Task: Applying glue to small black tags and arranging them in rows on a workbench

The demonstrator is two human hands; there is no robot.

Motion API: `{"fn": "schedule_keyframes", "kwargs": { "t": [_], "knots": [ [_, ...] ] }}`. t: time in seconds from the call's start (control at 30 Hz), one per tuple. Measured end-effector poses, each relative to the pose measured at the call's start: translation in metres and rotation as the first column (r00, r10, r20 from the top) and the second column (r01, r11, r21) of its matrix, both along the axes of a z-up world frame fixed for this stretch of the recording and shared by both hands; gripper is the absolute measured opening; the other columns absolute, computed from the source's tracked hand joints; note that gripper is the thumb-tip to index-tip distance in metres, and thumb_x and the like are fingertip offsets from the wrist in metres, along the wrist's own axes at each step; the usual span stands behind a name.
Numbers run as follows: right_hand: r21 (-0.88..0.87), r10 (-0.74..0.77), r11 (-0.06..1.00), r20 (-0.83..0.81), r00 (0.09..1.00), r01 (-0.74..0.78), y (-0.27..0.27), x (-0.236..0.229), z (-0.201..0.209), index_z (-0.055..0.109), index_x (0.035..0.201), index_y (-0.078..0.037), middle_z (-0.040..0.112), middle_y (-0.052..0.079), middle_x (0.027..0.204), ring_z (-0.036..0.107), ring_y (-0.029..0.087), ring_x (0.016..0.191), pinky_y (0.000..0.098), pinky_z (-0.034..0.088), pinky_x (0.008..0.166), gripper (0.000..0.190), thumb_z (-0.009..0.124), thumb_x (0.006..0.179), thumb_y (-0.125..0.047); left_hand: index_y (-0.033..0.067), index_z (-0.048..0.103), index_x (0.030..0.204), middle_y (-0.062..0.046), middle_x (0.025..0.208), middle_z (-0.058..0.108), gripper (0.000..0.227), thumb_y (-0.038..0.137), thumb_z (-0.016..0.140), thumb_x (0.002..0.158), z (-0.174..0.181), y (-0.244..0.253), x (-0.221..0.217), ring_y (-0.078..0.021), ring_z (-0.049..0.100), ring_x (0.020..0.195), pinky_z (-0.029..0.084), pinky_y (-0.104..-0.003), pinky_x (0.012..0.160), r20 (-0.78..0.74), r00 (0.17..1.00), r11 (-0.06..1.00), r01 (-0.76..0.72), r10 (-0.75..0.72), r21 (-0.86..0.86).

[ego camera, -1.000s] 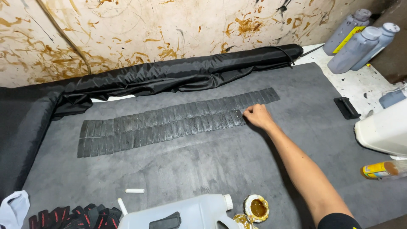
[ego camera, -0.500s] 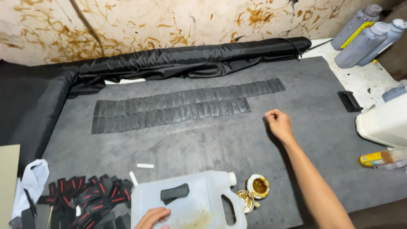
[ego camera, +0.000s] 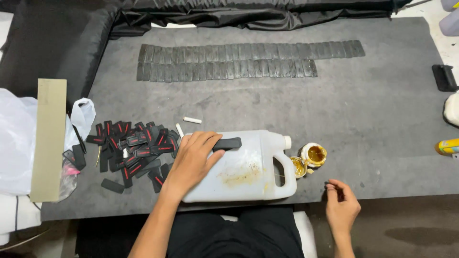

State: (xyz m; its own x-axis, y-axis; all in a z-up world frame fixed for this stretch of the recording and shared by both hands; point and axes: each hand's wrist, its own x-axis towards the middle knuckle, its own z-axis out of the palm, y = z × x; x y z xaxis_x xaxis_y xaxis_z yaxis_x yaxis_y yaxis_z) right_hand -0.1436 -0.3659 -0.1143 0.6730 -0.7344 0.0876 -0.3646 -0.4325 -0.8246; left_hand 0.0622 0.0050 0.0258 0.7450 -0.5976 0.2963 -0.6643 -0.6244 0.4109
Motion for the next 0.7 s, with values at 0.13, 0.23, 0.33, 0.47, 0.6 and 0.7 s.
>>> {"fn": "schedule_keyframes", "kwargs": {
  "t": [0.13,0.23,0.33,0.47,0.6,0.7],
  "knots": [
    [-0.051,0.021,0.998,-0.020,1.000,-0.022,0.029,-0.003,0.017,0.077,0.112,-0.008,0.074,0.003,0.102,0.066,0.014,0.092,0.0293,0.052,0.086,0.021,0.063,0.096,-0.005,0.0080,0.066,0.124,-0.004,0.118,0.071,0.033,0.027,0.067,0.097,-0.007,0.001,0.003,-0.0248,0.062,0.108,0.041,-0.040,0.087,0.034,0.999,1.000,0.011,-0.010,-0.027],
    [-0.051,0.041,0.998,0.031,0.999,-0.039,0.037,0.000,0.022,0.076,0.112,-0.006,0.075,0.005,0.100,0.067,0.014,0.090,0.0292,0.053,0.085,0.024,0.061,0.095,-0.002,0.0083,0.068,0.121,-0.002,0.116,0.072,0.030,0.027,0.068,0.097,-0.006,0.002,0.002,-0.0235,0.063,0.107,0.039,-0.039,0.088,0.047,0.999,0.997,0.012,-0.008,-0.081],
    [-0.053,0.035,0.998,0.021,0.999,-0.033,0.043,0.005,0.029,0.077,0.111,-0.008,0.073,0.004,0.098,0.065,0.013,0.087,0.0290,0.052,0.082,0.023,0.063,0.094,-0.004,0.0131,0.067,0.121,-0.001,0.118,0.071,0.030,0.025,0.071,0.094,-0.004,0.004,-0.002,-0.0248,0.062,0.109,0.038,-0.043,0.095,-0.008,1.000,0.993,-0.016,0.015,-0.115],
    [-0.173,0.109,0.980,0.067,0.992,-0.096,0.043,0.014,0.018,0.076,0.112,-0.008,0.073,0.007,0.100,0.066,0.021,0.089,0.0348,0.054,0.082,0.024,0.071,0.089,-0.003,0.0153,0.072,0.119,-0.002,0.117,0.069,0.032,0.029,0.077,0.091,0.003,0.004,-0.016,-0.0233,0.062,0.113,0.040,-0.039,0.097,0.039,0.998,0.976,-0.046,0.056,-0.211],
    [-0.263,0.178,0.954,0.111,0.978,-0.144,0.053,0.022,0.024,0.072,0.117,-0.006,0.070,0.012,0.108,0.068,0.034,0.102,0.0439,0.054,0.090,0.034,0.082,0.085,-0.007,0.0193,0.073,0.119,0.001,0.108,0.068,0.041,0.039,0.082,0.084,-0.011,-0.009,-0.047,-0.0216,0.061,0.109,0.042,-0.039,0.095,0.054,0.998,0.978,-0.014,0.026,-0.206],
    [-0.346,0.165,0.930,0.088,0.982,-0.125,0.050,0.029,0.010,0.072,0.117,-0.011,0.071,0.007,0.109,0.066,0.029,0.102,0.0407,0.050,0.092,0.035,0.085,0.085,-0.013,0.0151,0.072,0.121,-0.001,0.109,0.068,0.046,0.040,0.083,0.084,-0.018,-0.016,-0.061,-0.0212,0.061,0.108,0.042,-0.039,0.095,0.047,0.999,0.982,-0.016,0.025,-0.190]
  ]
}}
